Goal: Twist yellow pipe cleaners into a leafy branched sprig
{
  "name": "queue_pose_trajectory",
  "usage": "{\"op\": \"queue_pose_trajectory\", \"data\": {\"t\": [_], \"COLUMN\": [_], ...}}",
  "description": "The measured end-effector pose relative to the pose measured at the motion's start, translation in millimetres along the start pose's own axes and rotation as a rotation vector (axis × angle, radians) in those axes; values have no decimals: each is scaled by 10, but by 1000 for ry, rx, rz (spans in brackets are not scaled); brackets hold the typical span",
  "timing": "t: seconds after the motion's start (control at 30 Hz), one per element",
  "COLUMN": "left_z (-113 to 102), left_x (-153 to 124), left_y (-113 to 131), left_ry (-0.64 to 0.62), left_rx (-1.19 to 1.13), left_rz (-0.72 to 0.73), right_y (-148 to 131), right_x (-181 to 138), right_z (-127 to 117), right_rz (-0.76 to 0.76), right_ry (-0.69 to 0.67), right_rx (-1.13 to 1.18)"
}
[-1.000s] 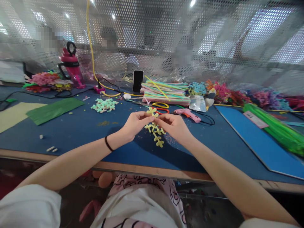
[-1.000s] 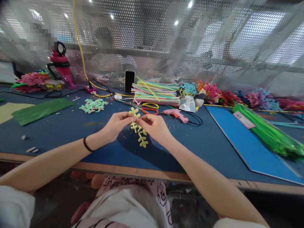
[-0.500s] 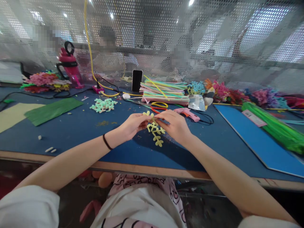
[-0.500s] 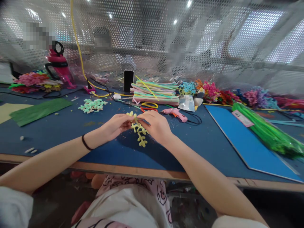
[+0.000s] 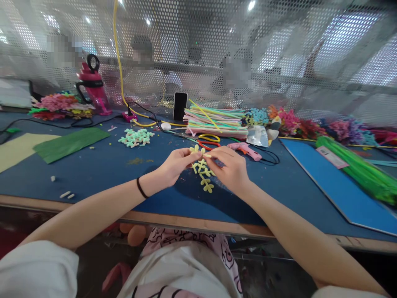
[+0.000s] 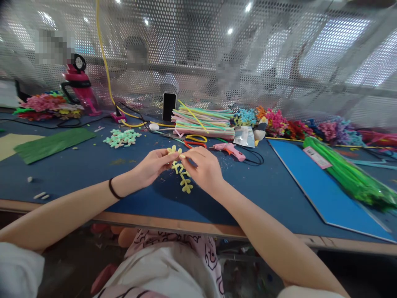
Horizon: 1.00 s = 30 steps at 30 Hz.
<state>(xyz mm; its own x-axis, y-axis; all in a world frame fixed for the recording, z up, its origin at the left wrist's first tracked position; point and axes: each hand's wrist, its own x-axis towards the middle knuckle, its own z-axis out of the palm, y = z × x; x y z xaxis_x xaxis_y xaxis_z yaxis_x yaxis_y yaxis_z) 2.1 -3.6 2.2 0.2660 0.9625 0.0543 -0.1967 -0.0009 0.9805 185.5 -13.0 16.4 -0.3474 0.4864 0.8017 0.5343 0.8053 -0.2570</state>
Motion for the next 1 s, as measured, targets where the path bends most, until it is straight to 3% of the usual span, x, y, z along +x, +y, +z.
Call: {"op": "queue_pose_trajectory", "data": {"t": [0.17, 0.27, 0.3, 0.37, 0.5, 0.57, 0.67, 0.77, 0.87, 0.93, 1.0], "left_z": [23, 10, 0, -22, -31, -13, 13, 19, 16, 12, 4], "left_x": [-6, 7, 12, 17, 6, -8, -22, -22, -17, -16, -16], "left_y": [-24, -15, -7, 18, 103, 145, 170, 137, 77, 49, 42], "left_ry": [1, 4, 11, 24, 21, 25, -10, -68, -83, -61, -16], "left_rx": [87, 172, 179, 116, -90, -157, -231, -236, -181, -105, 18], "left_rz": [260, 352, 330, 168, -288, -365, -385, -361, -201, -19, 164], "right_y": [-89, -57, -35, 21, 158, 219, 276, 269, 185, 96, 15], "right_x": [16, 18, 19, 24, 39, 47, 57, 55, 47, 42, 37], "right_z": [64, 91, 92, 77, -8, -62, -130, -154, -118, -73, -26], "right_rz": [705, 918, 899, 721, 92, -104, -265, -323, -264, -129, 124], "right_ry": [-50, -118, -133, -127, -90, -107, -159, -166, -88, 3, 42], "right_rx": [567, 849, 832, 629, 151, 21, -88, -146, -123, -15, 168]}}
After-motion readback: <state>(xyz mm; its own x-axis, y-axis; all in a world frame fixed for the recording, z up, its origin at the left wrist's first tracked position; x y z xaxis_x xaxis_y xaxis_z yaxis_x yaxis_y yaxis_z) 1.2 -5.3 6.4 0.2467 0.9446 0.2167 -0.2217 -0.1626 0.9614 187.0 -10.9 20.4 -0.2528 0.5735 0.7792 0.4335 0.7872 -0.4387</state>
